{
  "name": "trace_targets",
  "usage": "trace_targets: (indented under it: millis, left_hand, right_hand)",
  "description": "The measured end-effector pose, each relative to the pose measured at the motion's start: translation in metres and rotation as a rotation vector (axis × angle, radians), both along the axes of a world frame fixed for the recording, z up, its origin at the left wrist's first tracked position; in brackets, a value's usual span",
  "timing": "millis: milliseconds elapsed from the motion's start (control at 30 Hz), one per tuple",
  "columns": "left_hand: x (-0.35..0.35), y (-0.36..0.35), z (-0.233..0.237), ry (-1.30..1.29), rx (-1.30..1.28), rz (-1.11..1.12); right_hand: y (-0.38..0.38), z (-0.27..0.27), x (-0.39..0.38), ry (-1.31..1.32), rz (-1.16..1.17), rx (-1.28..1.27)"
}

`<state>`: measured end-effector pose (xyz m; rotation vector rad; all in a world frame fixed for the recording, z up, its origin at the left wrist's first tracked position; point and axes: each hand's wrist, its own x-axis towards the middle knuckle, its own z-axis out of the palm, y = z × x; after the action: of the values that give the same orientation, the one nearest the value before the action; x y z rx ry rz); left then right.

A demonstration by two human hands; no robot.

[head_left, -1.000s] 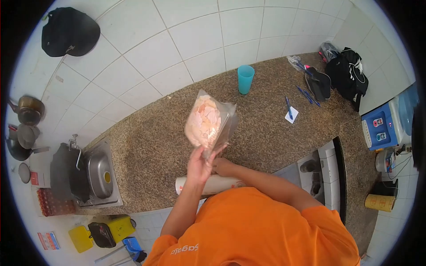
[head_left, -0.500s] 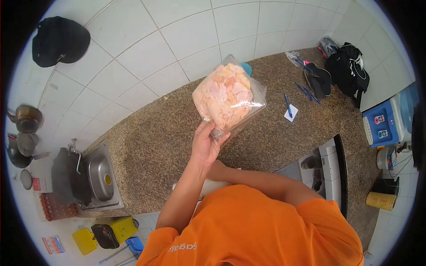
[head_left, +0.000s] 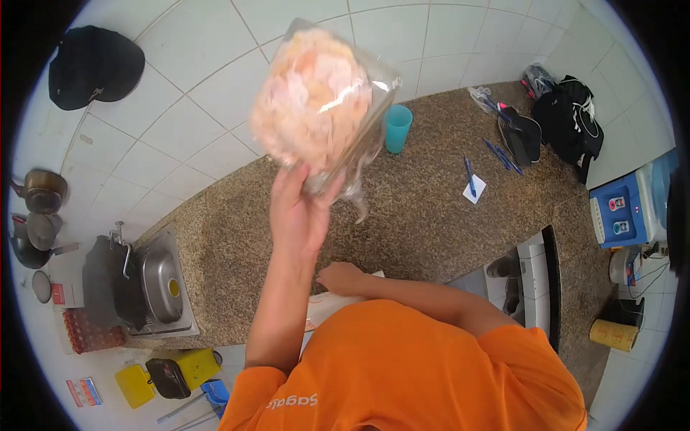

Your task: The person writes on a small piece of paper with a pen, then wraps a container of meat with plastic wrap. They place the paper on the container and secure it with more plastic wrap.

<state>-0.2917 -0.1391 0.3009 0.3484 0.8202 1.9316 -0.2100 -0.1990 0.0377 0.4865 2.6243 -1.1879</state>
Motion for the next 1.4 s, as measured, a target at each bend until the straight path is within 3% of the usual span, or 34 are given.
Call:
trace_targets:
  millis: [133, 200, 400, 567, 733, 800, 833, 867, 933, 1033, 1067, 1100, 1133, 1200, 1367, 1400]
  left_hand:
    - [-0.035, -0.039, -0.046, 0.176, -0.105, 0.062]
    - [-0.043, -0.055, -0.082, 0.156, -0.288, 0.129]
    - [-0.035, -0.096, -0.197, -0.064, -0.381, 0.224]
    - [-0.015, -0.111, -0.227, -0.194, -0.457, 0.295]
    - [0.002, -0.116, -0.209, -0.24, -0.551, 0.241]
    - [0.002, -0.121, -0.21, -0.103, -0.674, -0.126]
    - [0.004, -0.123, -0.203, -0.068, -0.707, -0.195]
    - [0.003, -0.128, -0.204, -0.072, -0.703, -0.19]
    - [-0.004, -0.141, -0.203, 0.364, -0.624, -0.177]
    - [-0.007, -0.168, -0.198, 0.543, -0.636, -0.219]
    - [-0.009, -0.178, -0.196, 0.678, -0.622, -0.278]
    - [-0.008, -0.186, -0.186, 1.005, -0.554, -0.201]
    - [-0.009, -0.193, -0.182, 1.004, -0.557, -0.199]
    - [-0.013, -0.206, -0.178, 1.402, -0.432, -0.275]
    - [-0.026, -0.216, -0.201, 1.511, -0.393, -0.245]
    - [-0.027, -0.216, -0.2, 1.523, -0.432, -0.233]
  right_hand:
    - [0.006, 0.023, 0.016, 0.036, -0.063, -0.074]
    - [-0.002, 0.033, 0.017, 0.039, 0.028, -0.094]
    - [-0.019, 0.057, 0.021, 0.066, 0.209, -0.051]
    - [-0.019, 0.03, 0.035, 0.204, 0.236, -0.111]
    - [-0.011, 0.038, 0.054, 0.269, 0.24, -0.271]
    - [-0.008, 0.038, 0.061, 0.325, 0.117, -0.315]
    - [-0.007, 0.038, 0.064, 0.321, 0.129, -0.314]
    - [-0.006, 0.038, 0.068, 0.327, 0.043, -0.322]
    - [-0.002, 0.044, 0.072, 0.329, -0.051, -0.33]
    - [0.01, 0.042, 0.074, 0.351, -0.23, -0.435]
    - [0.009, 0.036, 0.076, 0.347, -0.226, -0.436]
    - [0.009, 0.034, 0.076, 0.4, -0.299, -0.477]
    - [0.007, 0.033, 0.076, 0.453, -0.375, -0.518]
    - [0.007, 0.031, 0.077, 0.465, -0.431, -0.574]
    - [0.011, 0.058, 0.094, 0.476, -0.442, -0.684]
    - [0.011, 0.069, 0.098, 0.502, -0.355, -0.331]
